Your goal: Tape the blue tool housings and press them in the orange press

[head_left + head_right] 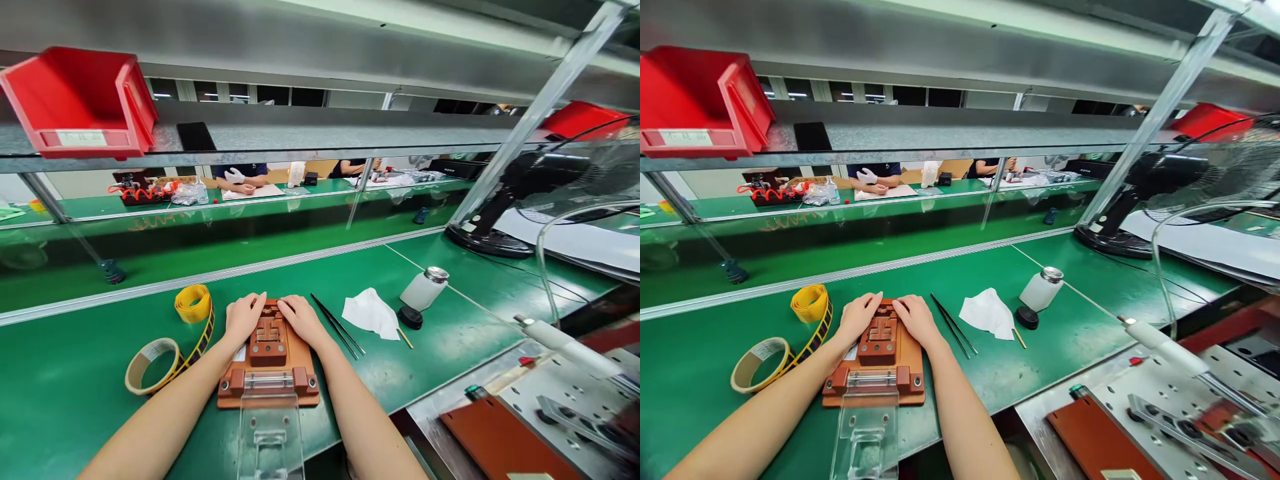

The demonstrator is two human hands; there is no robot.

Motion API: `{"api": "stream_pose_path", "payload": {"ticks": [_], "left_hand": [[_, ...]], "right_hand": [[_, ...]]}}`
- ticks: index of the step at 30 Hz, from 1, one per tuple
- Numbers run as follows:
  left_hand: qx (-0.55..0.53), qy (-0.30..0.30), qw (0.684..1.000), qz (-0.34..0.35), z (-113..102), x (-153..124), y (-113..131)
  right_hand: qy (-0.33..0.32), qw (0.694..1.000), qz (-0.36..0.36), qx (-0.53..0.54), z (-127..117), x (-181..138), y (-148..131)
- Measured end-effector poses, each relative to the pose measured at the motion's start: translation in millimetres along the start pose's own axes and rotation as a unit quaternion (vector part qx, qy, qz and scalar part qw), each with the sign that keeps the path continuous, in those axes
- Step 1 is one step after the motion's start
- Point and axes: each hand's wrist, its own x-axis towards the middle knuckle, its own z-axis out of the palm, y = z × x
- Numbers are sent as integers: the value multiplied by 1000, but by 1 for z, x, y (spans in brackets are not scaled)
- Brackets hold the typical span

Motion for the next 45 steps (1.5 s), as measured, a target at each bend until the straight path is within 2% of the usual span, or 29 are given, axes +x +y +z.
{"api": "stream_pose_path", "payload": {"ticks": [28, 45], "left_hand": [[-1, -6, 1000, -8, -4, -2, 0], [-17, -3, 999, -37, -7, -3, 2]], "right_hand": [[23, 1000, 10, -18, -6, -3, -6], [19, 998, 32, -50, -7, -1, -2]]}}
